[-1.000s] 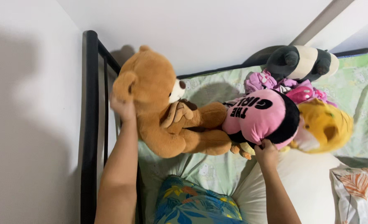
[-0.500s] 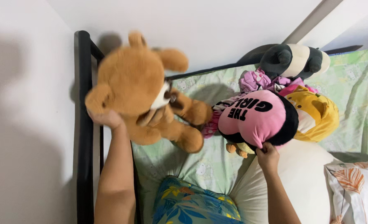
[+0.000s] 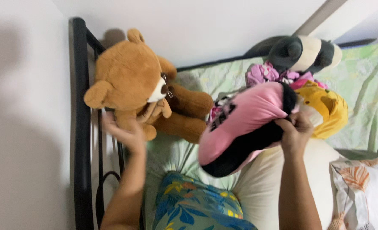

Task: The person organizes items on a desk, packs a bag, and then arranges a pillow and multiple stuffed toys on a bed.

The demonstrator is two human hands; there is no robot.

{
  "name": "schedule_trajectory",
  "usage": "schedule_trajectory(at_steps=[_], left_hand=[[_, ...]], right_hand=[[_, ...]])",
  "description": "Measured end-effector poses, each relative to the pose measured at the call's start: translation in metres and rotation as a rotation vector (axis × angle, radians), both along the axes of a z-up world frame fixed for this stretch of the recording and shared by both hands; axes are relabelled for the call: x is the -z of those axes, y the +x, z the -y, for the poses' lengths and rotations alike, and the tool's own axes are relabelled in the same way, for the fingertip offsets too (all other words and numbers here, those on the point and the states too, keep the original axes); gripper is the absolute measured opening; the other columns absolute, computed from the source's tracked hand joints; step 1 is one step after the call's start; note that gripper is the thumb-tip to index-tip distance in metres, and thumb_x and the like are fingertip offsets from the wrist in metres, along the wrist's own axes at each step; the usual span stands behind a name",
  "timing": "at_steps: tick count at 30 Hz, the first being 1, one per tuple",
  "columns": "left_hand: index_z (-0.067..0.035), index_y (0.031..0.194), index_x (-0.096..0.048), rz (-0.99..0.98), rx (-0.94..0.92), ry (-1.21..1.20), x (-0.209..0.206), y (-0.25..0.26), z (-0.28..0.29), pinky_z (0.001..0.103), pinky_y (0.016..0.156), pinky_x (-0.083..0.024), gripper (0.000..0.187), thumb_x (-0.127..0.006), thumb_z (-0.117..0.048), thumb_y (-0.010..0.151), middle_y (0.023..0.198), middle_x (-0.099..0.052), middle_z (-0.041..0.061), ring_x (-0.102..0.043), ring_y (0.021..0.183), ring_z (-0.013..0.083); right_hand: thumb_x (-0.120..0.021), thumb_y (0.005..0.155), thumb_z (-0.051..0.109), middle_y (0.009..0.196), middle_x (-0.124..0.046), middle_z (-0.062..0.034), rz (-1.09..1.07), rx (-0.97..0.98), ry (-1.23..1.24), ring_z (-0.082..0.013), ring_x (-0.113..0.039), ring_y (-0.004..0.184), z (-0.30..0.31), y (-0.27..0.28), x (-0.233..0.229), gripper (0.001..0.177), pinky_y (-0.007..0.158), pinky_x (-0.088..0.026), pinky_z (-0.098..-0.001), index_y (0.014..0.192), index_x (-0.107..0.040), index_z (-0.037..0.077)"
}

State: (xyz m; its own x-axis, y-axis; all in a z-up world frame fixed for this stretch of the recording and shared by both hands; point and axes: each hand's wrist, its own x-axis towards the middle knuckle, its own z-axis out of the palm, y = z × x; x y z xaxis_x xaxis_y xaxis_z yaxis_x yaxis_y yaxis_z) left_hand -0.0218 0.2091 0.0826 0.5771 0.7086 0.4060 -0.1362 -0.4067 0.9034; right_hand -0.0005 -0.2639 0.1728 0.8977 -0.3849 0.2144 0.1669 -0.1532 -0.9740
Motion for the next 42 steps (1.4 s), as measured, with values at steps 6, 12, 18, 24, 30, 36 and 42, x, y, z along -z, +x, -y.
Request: schedule_trajectory(at_steps=[6, 12, 18, 24, 30, 36, 42], left_hand=[[-0.002, 0.160, -0.013, -0.269, 0.957, 0.281, -0.017, -0.072, 0.093, 0.059, 0.120, -0.022, 0.120, -0.081, -0.050, 0.073, 0.164, -0.019, 0.031, -0.023, 0.151, 0.0427], [-0.006, 0.170, -0.011, -0.266, 0.847, -0.129, -0.022, -0.068, 0.062, 0.061, 0.131, -0.016, 0.126, -0.067, -0.077, 0.081, 0.180, -0.013, 0.022, -0.017, 0.166, 0.0434], [-0.017, 0.163, -0.015, 0.032, 0.729, 0.759, -0.154, -0.010, 0.035, 0.063, 0.126, -0.014, 0.135, -0.085, -0.070, 0.060, 0.168, -0.013, 0.021, -0.011, 0.158, 0.0390], [-0.004, 0.124, -0.064, -0.219, 0.637, 0.453, -0.111, -0.047, 0.013, 0.046, 0.093, -0.053, 0.070, -0.095, -0.037, 0.070, 0.116, -0.067, 0.018, -0.066, 0.110, 0.0353], [0.003, 0.131, -0.057, -0.514, -0.002, 0.115, 0.065, -0.185, -0.037, 0.051, 0.101, -0.047, 0.066, -0.086, -0.029, 0.081, 0.126, -0.061, 0.024, -0.058, 0.118, 0.0413], [0.009, 0.139, -0.051, -0.655, -0.261, 0.251, 0.157, -0.178, -0.037, 0.055, 0.108, -0.041, 0.063, -0.077, -0.022, 0.091, 0.136, -0.054, 0.031, -0.051, 0.126, 0.0472], [0.006, 0.146, -0.053, -0.575, -0.285, 0.581, 0.112, -0.152, 0.002, 0.056, 0.118, -0.036, 0.054, -0.061, -0.003, 0.094, 0.152, -0.045, 0.029, -0.045, 0.140, 0.0476]], right_hand=[[-0.070, 0.071, -0.012, 0.072, -0.044, 0.0061, -0.061, -0.168, 0.151, -0.0069, -0.044, 0.068, -0.074, 0.000, -0.012, 0.036, 0.065, -0.039, -0.0237, 0.071, -0.043, 0.012], [-0.065, 0.061, -0.010, 0.073, -0.048, 0.0019, -0.078, -0.475, 0.565, -0.0116, -0.048, 0.068, -0.086, 0.005, -0.025, 0.035, 0.061, -0.036, -0.0275, 0.070, -0.039, 0.013], [-0.074, 0.055, 0.001, 0.065, -0.031, 0.0017, -0.145, -1.209, -0.189, -0.0125, -0.035, 0.060, -0.115, 0.061, -0.066, 0.045, 0.053, -0.027, -0.0325, 0.065, -0.030, 0.009], [-0.079, 0.070, 0.005, 0.072, -0.048, 0.0005, -0.004, -1.539, -0.274, -0.0099, -0.046, 0.068, -0.256, 0.066, -0.105, 0.030, 0.059, -0.040, -0.0304, 0.074, -0.049, 0.005], [-0.068, 0.084, 0.000, 0.105, -0.070, -0.0050, 0.387, -1.551, -0.278, -0.0222, -0.067, 0.107, -0.305, 0.027, -0.062, 0.027, 0.096, -0.055, -0.0332, 0.109, -0.067, 0.008], [-0.085, 0.072, 0.033, 0.160, -0.022, -0.0268, -0.418, -0.937, -1.239, -0.0447, -0.024, 0.147, -0.219, 0.007, 0.089, 0.106, 0.112, -0.029, -0.0632, 0.156, -0.022, 0.024], [-0.078, 0.080, 0.027, 0.163, -0.021, -0.0301, -0.649, -0.912, -0.736, -0.0474, -0.027, 0.147, -0.137, -0.058, 0.251, 0.105, 0.118, -0.031, -0.0501, 0.163, -0.014, 0.021]])
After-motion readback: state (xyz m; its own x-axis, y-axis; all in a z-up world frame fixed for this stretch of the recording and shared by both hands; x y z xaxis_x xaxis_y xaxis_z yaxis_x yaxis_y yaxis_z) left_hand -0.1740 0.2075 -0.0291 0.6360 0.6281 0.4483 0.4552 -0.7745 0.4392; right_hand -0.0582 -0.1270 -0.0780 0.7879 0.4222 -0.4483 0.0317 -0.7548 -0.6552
